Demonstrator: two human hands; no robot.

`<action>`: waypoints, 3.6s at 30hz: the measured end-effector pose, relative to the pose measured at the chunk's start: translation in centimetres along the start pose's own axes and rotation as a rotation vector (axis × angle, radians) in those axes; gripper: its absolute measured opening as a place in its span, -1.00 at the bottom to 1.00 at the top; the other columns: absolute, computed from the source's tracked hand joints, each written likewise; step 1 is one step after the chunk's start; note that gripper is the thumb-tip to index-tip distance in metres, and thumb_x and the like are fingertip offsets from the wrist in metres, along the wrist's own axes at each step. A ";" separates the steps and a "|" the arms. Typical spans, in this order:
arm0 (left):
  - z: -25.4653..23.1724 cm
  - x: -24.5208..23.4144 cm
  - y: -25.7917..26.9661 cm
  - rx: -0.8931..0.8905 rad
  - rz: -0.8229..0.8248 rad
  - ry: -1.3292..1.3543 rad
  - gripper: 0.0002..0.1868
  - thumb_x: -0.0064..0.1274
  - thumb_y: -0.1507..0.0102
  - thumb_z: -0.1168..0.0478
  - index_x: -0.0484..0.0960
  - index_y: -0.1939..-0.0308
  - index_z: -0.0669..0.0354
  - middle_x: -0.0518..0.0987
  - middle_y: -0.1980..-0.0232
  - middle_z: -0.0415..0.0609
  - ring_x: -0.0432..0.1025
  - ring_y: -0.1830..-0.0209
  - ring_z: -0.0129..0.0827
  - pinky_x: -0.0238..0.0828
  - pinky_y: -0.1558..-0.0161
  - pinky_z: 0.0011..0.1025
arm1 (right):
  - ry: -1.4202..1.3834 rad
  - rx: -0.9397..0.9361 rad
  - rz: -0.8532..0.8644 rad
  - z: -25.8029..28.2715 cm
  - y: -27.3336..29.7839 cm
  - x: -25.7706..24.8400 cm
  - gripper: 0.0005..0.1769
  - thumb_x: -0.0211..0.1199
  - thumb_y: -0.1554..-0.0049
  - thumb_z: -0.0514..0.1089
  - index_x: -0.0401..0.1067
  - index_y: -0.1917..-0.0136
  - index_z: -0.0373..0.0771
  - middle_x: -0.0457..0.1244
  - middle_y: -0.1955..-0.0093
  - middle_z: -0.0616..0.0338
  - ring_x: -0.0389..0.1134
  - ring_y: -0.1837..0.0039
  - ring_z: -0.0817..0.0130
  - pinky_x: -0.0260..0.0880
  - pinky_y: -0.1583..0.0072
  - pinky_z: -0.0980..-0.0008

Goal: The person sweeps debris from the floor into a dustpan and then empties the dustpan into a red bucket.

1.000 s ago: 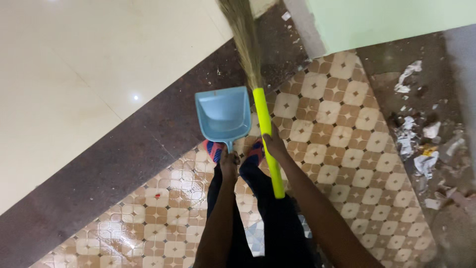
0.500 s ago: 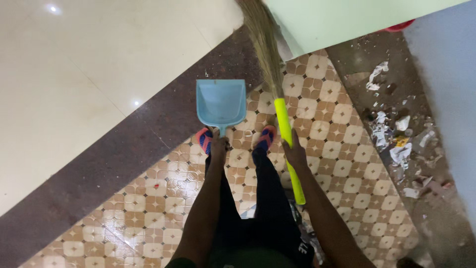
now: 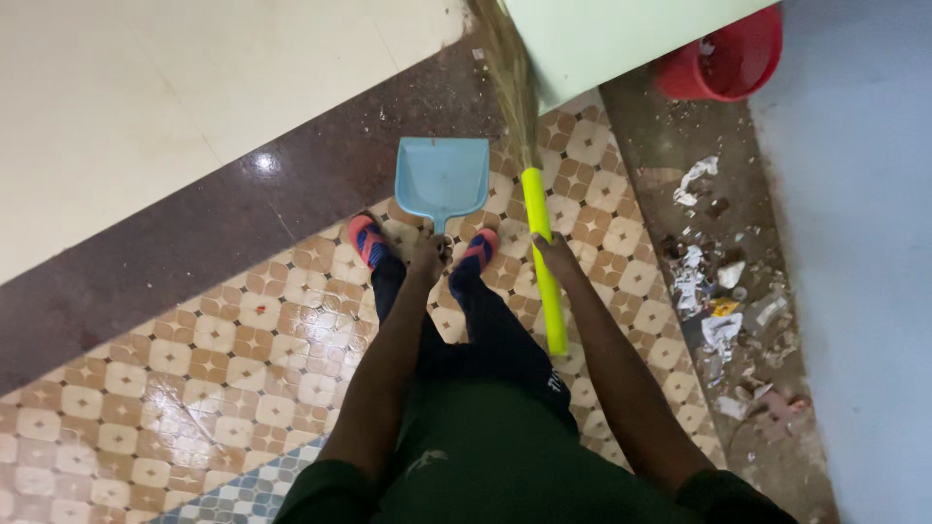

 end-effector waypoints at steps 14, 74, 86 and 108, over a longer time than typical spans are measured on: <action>0.2 1.6 4.4 -0.140 0.047 0.100 -0.66 -0.20 -0.37 0.30 0.39 -0.19 -0.15 0.45 0.27 -0.13 0.32 0.45 -0.38 0.31 0.47 -0.29 | -0.143 -0.035 0.074 -2.3 7.1 2.1 -0.34 0.23 -0.19 -0.15 0.06 -0.48 -0.02 0.25 0.18 0.06 0.32 0.36 0.26 0.40 0.37 0.21; 2.9 -0.9 9.6 -0.148 0.069 -0.128 -0.78 -0.13 -0.27 0.29 0.41 0.01 -0.01 0.36 0.44 -0.04 0.23 0.65 -0.32 0.13 0.69 -0.26 | -0.408 0.128 0.290 -4.5 8.7 5.8 -0.59 0.15 -0.26 0.06 0.18 -0.26 -0.14 0.24 0.31 0.04 0.29 0.41 0.27 0.36 0.39 0.29; -0.6 -4.7 11.4 -0.241 0.321 0.074 -0.84 -0.17 -0.36 0.31 0.43 0.00 0.22 0.41 0.40 -0.01 0.33 0.58 -0.32 0.26 0.61 -0.34 | -0.560 0.001 0.140 -7.1 13.3 10.1 -0.57 0.20 -0.22 -0.11 0.10 -0.28 -0.08 0.24 0.25 0.11 0.35 0.32 0.25 0.44 0.31 0.22; -3.5 -12.3 12.8 -0.208 0.040 -0.076 -0.79 -0.20 -0.34 0.35 0.40 0.04 -0.08 0.44 0.35 -0.16 0.31 0.46 -0.37 0.39 0.36 -0.33 | -0.280 -0.135 0.005 -5.8 13.3 13.5 -0.43 0.18 -0.18 -0.21 0.09 -0.41 -0.19 0.23 0.25 0.02 0.31 0.42 0.20 0.42 0.40 0.13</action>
Point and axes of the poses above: each hand's wrist, its own y-axis away from the middle knuckle, its own x-axis out of the palm, z = x × y, the point moved 4 cm from there along -y, towards the middle knuckle
